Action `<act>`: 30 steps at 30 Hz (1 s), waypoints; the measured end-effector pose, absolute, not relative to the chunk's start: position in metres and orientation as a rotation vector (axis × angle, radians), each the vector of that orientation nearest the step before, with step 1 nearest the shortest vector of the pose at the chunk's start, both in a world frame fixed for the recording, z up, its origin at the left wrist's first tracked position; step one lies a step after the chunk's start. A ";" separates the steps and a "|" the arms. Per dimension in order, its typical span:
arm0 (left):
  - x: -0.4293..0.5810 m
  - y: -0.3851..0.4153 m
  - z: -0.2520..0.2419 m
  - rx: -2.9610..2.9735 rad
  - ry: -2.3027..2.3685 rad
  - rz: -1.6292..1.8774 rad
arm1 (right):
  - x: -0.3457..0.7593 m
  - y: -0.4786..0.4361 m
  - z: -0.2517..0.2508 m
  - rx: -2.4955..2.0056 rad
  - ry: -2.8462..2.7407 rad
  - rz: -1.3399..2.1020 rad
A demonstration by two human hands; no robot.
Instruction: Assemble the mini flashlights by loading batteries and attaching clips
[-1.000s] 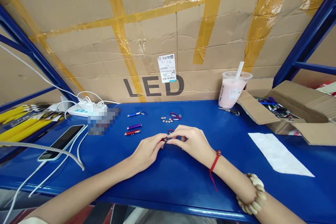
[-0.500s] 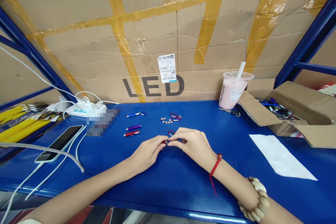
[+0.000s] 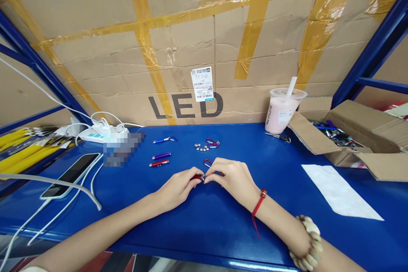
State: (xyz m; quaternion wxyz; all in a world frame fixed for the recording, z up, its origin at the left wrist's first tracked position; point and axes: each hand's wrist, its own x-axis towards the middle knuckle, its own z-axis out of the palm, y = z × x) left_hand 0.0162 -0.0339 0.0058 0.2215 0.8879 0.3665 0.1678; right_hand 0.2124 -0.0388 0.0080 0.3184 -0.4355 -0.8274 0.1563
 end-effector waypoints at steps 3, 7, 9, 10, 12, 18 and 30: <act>0.016 -0.034 0.007 2.426 0.999 0.472 | 0.212 -0.040 0.008 -1.120 -2.196 0.384; 0.016 -0.034 0.008 2.386 0.997 0.477 | 0.213 -0.040 0.008 -1.102 -2.214 0.321; 0.016 -0.034 0.007 2.368 0.999 0.477 | 0.213 -0.041 0.008 -1.098 -2.216 0.297; 0.016 -0.034 0.006 2.360 1.002 0.478 | 0.213 -0.041 0.008 -1.100 -2.217 0.288; 0.016 -0.035 0.006 2.353 1.005 0.484 | 0.213 -0.041 0.009 -1.103 -2.224 0.279; 0.017 -0.038 0.006 2.309 1.011 0.525 | 0.211 -0.043 0.011 -1.134 -2.197 0.330; 0.014 -0.035 -0.002 2.622 0.883 0.651 | 0.206 -0.043 0.017 -1.433 -2.014 0.823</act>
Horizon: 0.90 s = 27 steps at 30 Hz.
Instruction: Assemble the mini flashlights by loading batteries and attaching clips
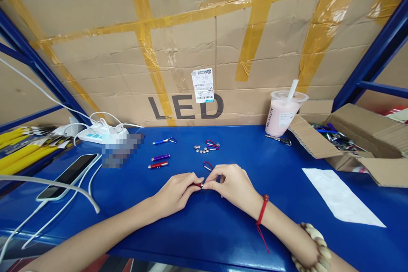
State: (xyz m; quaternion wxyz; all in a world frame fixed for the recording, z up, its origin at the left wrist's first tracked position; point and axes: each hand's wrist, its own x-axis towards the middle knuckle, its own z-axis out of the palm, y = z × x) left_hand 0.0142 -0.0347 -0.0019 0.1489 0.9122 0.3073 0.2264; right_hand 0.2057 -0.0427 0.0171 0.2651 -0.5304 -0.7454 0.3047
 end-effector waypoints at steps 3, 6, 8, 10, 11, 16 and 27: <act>0.014 -0.034 -0.003 2.728 0.880 0.702 | 0.204 -0.043 0.017 -1.446 -1.969 0.885; 0.015 -0.033 -0.003 2.765 0.881 0.739 | 0.203 -0.043 0.017 -1.448 -1.943 0.896; 0.015 -0.033 -0.003 2.761 0.894 0.762 | 0.203 -0.043 0.017 -1.445 -1.923 0.895; 0.015 -0.032 -0.004 2.747 0.917 0.779 | 0.202 -0.043 0.018 -1.434 -1.901 0.907; 0.015 -0.032 -0.004 2.740 0.928 0.782 | 0.202 -0.042 0.017 -1.423 -1.891 0.914; 0.014 -0.032 -0.005 2.722 0.933 0.784 | 0.204 -0.040 0.015 -1.390 -1.879 0.947; 0.016 -0.033 0.000 2.623 0.925 0.750 | 0.209 -0.038 0.016 -1.408 -1.926 0.908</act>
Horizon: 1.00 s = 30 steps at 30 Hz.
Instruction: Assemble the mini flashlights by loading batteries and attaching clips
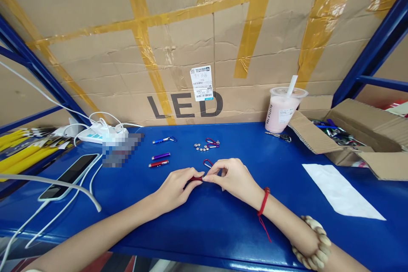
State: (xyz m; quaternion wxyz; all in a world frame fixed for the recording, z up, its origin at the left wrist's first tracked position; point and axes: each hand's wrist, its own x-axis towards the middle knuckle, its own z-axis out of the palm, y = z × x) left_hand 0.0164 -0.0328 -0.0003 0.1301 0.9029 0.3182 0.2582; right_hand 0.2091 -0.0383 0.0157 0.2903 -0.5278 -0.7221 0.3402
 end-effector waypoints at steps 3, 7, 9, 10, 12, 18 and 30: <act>0.016 -0.033 0.001 2.600 0.938 0.733 | 0.210 -0.039 0.017 -1.394 -1.933 0.906; 0.016 -0.034 0.001 2.583 0.941 0.703 | 0.210 -0.039 0.017 -1.403 -1.945 0.905; 0.016 -0.035 0.001 2.578 0.931 0.701 | 0.210 -0.038 0.017 -1.410 -1.949 0.909; 0.016 -0.035 0.001 2.576 0.926 0.702 | 0.210 -0.038 0.017 -1.409 -1.952 0.914; 0.016 -0.034 0.001 2.572 0.912 0.700 | 0.210 -0.037 0.017 -1.405 -1.955 0.924; 0.014 -0.033 0.000 2.585 0.890 0.695 | 0.210 -0.038 0.018 -1.406 -1.952 0.929; 0.015 -0.033 0.002 2.555 0.925 0.612 | 0.210 -0.037 0.016 -1.390 -1.968 0.903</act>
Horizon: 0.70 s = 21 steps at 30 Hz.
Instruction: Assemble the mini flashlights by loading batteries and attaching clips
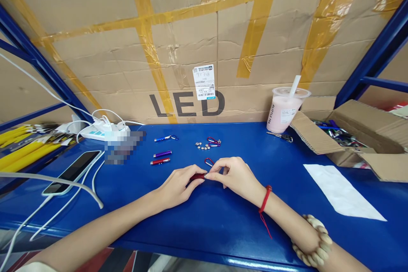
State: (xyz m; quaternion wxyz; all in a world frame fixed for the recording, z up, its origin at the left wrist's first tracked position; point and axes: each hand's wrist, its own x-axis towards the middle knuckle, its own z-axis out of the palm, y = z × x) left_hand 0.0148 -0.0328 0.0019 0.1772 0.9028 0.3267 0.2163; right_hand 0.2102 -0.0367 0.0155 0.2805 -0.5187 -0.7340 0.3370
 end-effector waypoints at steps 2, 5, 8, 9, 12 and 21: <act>0.015 -0.033 0.002 2.550 0.931 0.602 | 0.210 -0.037 0.015 -1.389 -1.968 0.903; 0.015 -0.033 0.002 2.547 0.936 0.597 | 0.210 -0.037 0.016 -1.393 -1.968 0.897; 0.015 -0.033 0.003 2.546 0.936 0.595 | 0.210 -0.037 0.016 -1.399 -1.968 0.894; 0.015 -0.033 0.003 2.546 0.939 0.593 | 0.211 -0.037 0.016 -1.401 -1.968 0.893; 0.015 -0.034 0.005 2.544 0.948 0.589 | 0.211 -0.037 0.016 -1.402 -1.967 0.892; 0.016 -0.035 0.005 2.543 0.943 0.617 | 0.209 -0.038 0.017 -1.413 -1.965 0.870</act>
